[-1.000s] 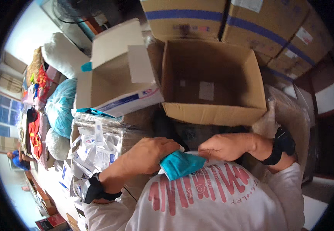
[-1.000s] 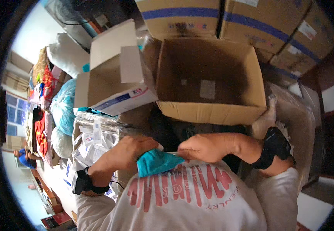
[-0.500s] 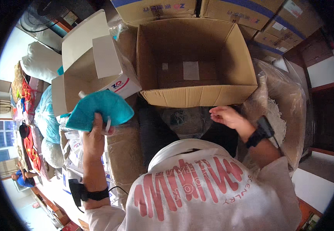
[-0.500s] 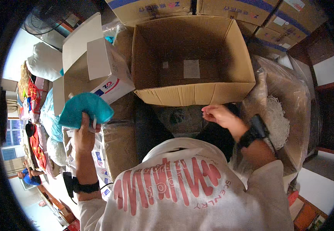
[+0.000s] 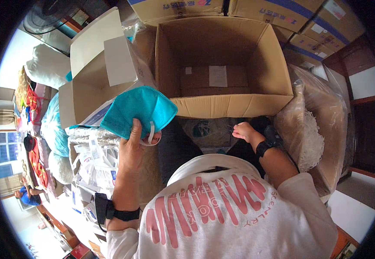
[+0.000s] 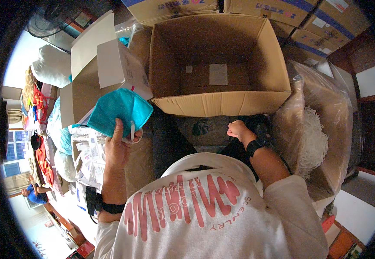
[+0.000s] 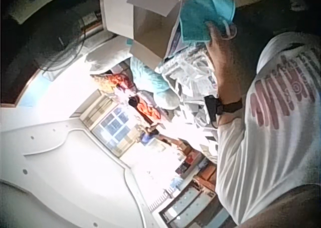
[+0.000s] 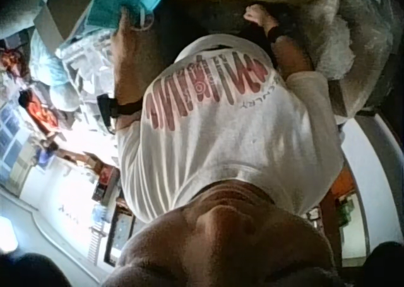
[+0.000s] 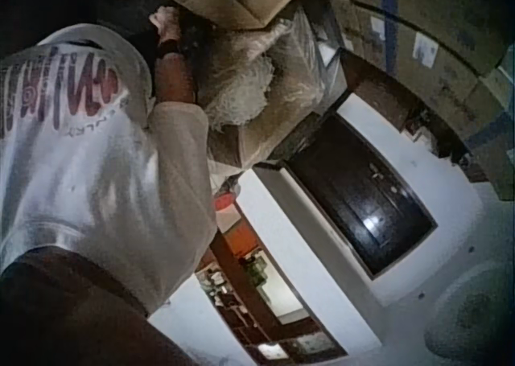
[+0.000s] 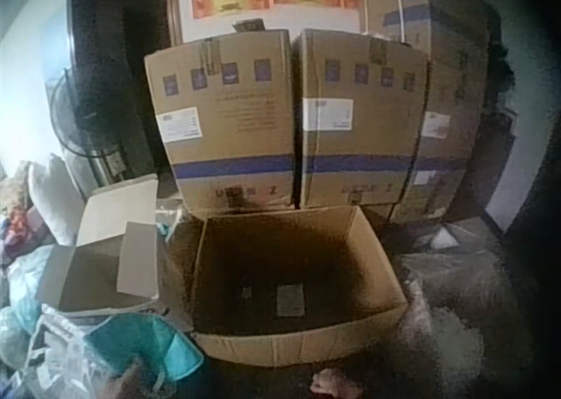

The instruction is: The person is removing face masks from their individual paper packaging and placing the masks into a cardboard box for shipping or storage.

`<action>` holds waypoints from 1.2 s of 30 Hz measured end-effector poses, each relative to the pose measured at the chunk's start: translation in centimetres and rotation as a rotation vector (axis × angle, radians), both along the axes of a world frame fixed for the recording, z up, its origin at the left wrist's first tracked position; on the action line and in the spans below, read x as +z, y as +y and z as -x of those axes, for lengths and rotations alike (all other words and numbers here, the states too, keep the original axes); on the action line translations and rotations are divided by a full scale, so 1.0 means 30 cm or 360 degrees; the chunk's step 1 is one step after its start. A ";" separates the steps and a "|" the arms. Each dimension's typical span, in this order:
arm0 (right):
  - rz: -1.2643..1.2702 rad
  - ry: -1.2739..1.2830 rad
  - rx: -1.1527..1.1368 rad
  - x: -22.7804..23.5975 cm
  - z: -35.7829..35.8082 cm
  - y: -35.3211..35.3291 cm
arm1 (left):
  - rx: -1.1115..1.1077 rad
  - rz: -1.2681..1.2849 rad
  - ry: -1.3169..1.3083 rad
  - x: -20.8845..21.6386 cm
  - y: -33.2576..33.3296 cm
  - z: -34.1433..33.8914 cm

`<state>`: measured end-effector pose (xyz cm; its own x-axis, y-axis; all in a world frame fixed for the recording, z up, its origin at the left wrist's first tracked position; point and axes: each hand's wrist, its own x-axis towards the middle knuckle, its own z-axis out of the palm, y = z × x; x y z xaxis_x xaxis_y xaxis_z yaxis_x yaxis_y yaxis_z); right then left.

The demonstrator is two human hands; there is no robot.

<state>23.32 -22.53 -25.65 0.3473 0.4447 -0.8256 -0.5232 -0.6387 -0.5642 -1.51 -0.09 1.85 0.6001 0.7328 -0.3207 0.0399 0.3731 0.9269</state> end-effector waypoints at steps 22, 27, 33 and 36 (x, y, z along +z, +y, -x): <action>-0.1678 -0.0674 0.0197 0.882 0.193 0.450 | -0.0326 0.0689 -0.0699 -0.029 -0.040 -0.066; -0.1744 -0.0411 0.0030 0.920 0.102 0.443 | -0.0619 0.0573 0.0258 -0.147 0.037 0.073; -0.1623 -0.0633 0.0386 0.964 0.123 0.453 | 0.0153 -0.1297 0.0314 0.062 0.131 -0.001; -0.1586 -0.0769 0.0538 0.960 0.151 0.456 | 0.0074 -0.2136 0.0171 0.259 0.073 -0.156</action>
